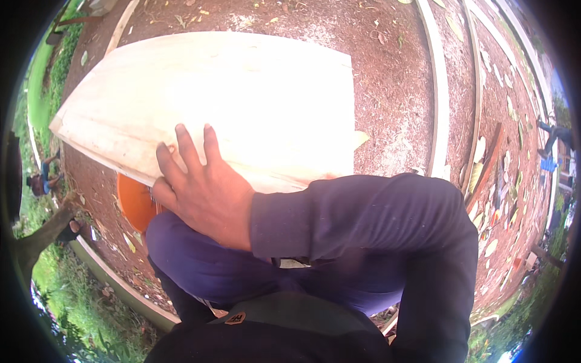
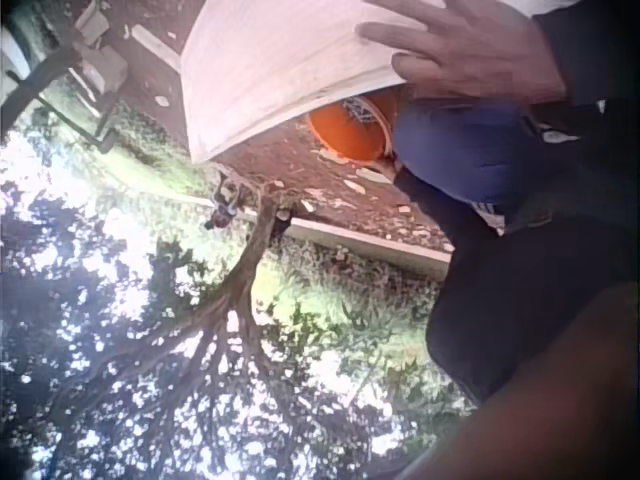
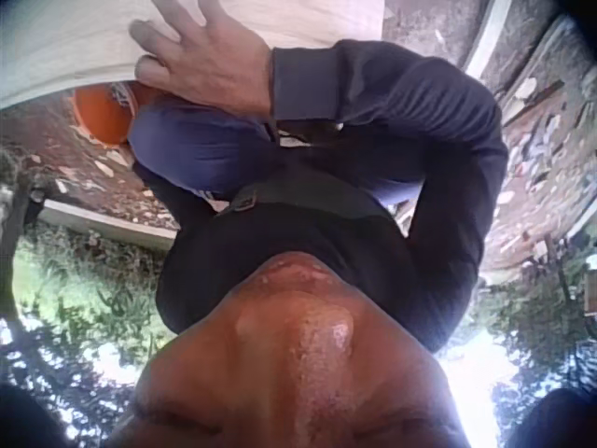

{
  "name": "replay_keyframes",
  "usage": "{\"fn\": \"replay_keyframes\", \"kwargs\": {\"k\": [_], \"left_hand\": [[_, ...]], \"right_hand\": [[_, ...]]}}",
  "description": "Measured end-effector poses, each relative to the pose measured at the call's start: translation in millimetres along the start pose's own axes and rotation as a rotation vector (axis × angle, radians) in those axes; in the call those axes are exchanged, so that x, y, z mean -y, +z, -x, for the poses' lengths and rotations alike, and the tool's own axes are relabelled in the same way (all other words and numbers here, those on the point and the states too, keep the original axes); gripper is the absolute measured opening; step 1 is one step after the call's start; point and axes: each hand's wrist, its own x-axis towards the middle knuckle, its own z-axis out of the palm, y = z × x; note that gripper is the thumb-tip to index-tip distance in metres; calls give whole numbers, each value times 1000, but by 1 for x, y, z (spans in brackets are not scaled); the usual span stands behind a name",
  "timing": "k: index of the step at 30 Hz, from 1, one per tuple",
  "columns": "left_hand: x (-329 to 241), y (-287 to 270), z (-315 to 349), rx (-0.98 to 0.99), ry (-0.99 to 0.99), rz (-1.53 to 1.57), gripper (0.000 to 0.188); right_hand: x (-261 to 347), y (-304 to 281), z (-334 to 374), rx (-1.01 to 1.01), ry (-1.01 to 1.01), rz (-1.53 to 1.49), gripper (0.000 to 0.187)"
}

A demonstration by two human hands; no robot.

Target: The person assembles a wooden structure by positioning planks and hammering nails into place. They handle wooden boards, a hammer, and nails, repeatedly lifting and aligning pieces to form a frame.

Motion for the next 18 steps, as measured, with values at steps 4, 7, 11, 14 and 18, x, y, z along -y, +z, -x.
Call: {"fn": "replay_keyframes", "kwargs": {"k": [4, 7, 11, 14, 18], "left_hand": [[16, -87, 75, -215, 32, -139, 50], [32, -128, 129, -347, 46, -189, 52], [43, -145, 173, -424, 65, -234, 54], [48, -136, 186, -408, 98, -245, 55], [38, -93, 188, -287, 147, -261, 57]], "right_hand": [[20, 64, 38, 86, -107, -69, 24], [16, 116, 63, 192, -206, 5, 26], [-7, 175, 105, 331, -321, 116, 31], [-39, 225, 136, 253, -335, 251, 61], [-46, 210, 132, 255, -313, 117, 73]]}}
